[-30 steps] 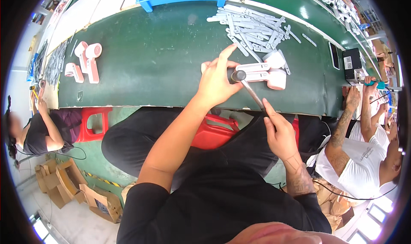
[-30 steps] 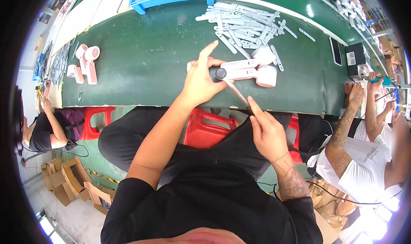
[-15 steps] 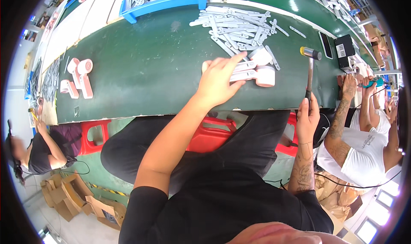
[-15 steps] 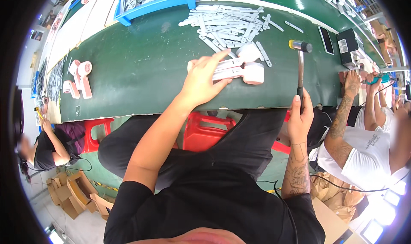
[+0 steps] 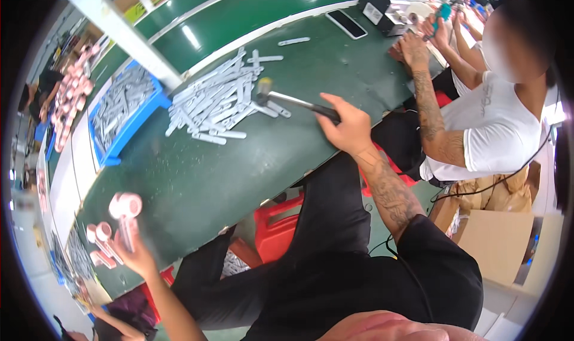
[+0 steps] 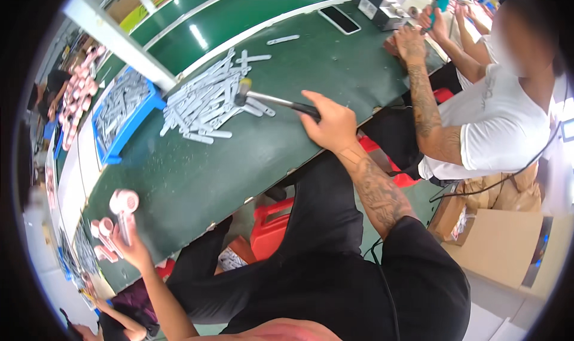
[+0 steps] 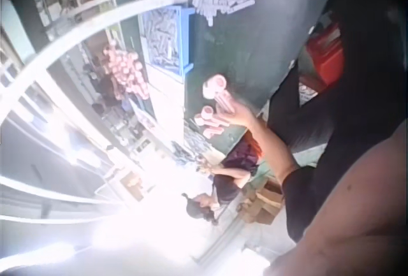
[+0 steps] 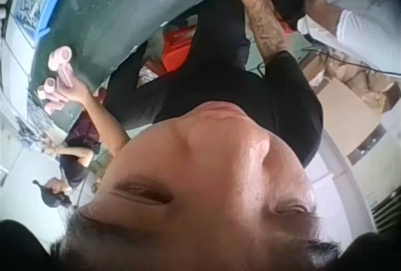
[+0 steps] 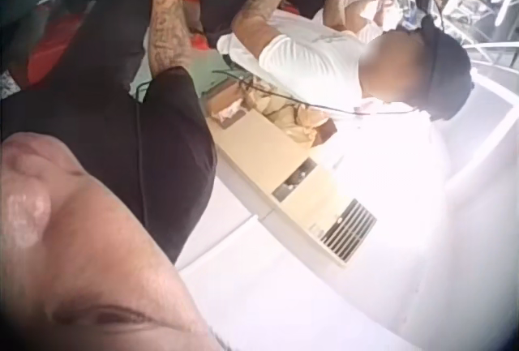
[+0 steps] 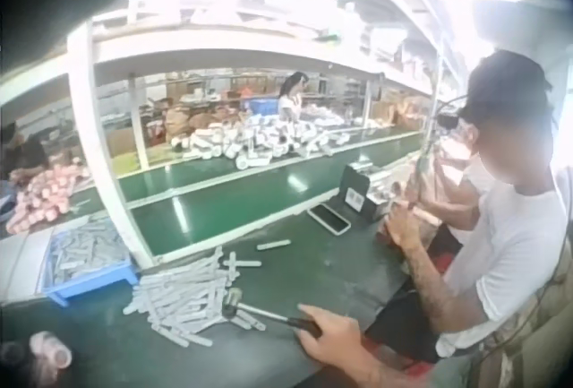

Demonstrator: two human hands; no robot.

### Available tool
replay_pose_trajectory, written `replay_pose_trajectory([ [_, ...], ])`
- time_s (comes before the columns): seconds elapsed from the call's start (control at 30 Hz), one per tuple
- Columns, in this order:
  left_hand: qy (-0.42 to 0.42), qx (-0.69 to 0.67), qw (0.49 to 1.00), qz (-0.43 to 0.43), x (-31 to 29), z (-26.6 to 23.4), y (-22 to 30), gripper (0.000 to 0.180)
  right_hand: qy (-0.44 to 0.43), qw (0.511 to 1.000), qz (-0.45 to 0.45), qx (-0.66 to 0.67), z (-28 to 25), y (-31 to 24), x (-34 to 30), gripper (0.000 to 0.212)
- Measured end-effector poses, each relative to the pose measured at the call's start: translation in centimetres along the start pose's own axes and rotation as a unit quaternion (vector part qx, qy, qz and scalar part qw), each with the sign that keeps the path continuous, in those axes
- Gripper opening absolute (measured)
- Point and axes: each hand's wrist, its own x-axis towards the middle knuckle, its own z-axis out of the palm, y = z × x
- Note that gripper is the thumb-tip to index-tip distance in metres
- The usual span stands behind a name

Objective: Assembling handheld fans by hammering metal components into plastic housings on an assembly line.

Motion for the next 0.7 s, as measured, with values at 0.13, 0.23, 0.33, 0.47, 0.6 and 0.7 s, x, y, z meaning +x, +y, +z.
replay_pose_trajectory([
  [0.13, 0.062, 0.169, 0.983, 0.026, 4.7, -0.6, -4.6, 0.065, 0.000, 1.000, -0.009, -0.020, 1.9, 0.3, 0.1, 0.042],
  [0.23, 0.167, 0.262, 0.942, 0.128, 6.6, 0.5, -3.6, 0.060, 0.001, 0.999, -0.004, -0.035, 2.2, 0.1, -0.2, 0.042],
  [0.33, 0.086, 0.053, 0.989, 0.103, 7.4, 4.2, 4.0, 0.051, -0.007, 0.999, -0.022, -0.045, 1.8, -0.1, -0.5, 0.030],
  [0.47, -0.008, -0.095, 0.978, 0.188, 4.1, 11.6, 14.6, 0.027, -0.057, 0.996, -0.023, -0.071, 1.5, -0.2, -0.2, 0.030],
  [0.6, -0.053, -0.103, 0.960, 0.255, 0.3, 16.8, 18.2, 0.022, -0.064, 0.993, -0.081, -0.048, 2.1, -0.5, -0.4, 0.035],
  [0.7, -0.046, -0.007, 0.957, 0.287, -1.0, 16.9, 18.7, 0.018, -0.091, 0.986, -0.137, -0.023, 1.9, -0.7, -0.8, 0.037],
])
